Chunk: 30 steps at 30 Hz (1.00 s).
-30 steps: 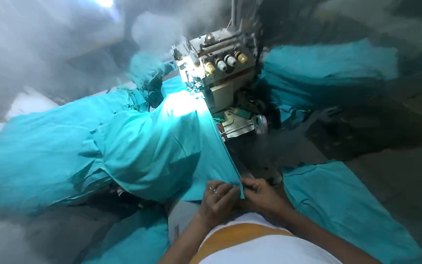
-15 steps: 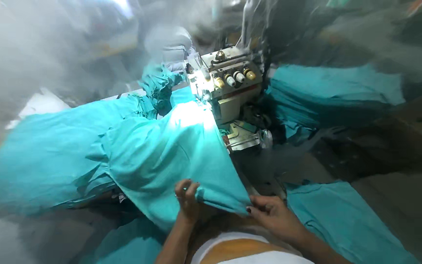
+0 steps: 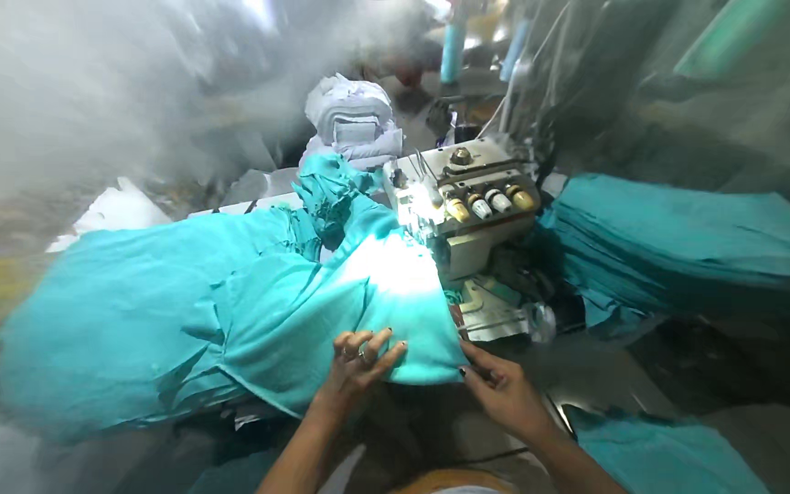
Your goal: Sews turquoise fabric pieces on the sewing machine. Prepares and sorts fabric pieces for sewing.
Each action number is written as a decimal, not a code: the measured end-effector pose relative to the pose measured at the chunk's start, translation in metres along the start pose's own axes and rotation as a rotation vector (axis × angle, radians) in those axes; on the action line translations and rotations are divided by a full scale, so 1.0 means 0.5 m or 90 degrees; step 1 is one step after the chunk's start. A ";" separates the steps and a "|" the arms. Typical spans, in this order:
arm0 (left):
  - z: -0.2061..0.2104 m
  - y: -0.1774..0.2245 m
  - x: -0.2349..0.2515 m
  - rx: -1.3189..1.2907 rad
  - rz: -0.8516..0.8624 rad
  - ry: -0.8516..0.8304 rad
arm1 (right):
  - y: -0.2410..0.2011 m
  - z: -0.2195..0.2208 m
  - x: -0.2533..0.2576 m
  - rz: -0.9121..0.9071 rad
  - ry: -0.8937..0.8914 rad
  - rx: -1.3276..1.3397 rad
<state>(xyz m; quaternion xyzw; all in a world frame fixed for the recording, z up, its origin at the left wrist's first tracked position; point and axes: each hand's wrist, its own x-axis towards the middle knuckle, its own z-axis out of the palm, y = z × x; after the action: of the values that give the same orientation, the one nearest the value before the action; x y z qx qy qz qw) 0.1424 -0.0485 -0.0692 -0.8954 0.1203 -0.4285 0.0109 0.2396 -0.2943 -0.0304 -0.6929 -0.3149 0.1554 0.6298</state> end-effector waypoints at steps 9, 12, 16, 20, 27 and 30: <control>0.006 -0.107 0.072 -0.048 0.032 -0.045 | 0.007 0.014 0.151 -0.023 0.022 0.041; 0.026 -0.141 0.090 -0.052 0.012 -0.024 | -0.029 0.018 0.198 0.039 0.046 0.115; 0.052 -0.182 0.105 -0.046 -0.023 -0.025 | -0.059 0.031 0.257 0.127 0.099 0.226; 0.076 -0.205 0.115 -0.030 -0.086 -0.025 | -0.071 0.042 0.288 0.185 0.145 0.210; 0.023 -0.107 0.156 -0.039 -0.437 -0.360 | -0.046 0.059 0.233 -0.017 0.104 0.045; -0.059 -0.008 0.215 -0.097 -0.525 -0.741 | -0.026 0.056 0.203 -0.136 -0.076 -0.118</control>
<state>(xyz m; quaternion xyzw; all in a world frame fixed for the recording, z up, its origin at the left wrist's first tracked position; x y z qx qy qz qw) 0.1855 -0.0664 0.0321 -0.9496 -0.2234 0.1588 -0.1521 0.2959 -0.2083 -0.0037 -0.7002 -0.4363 0.0990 0.5564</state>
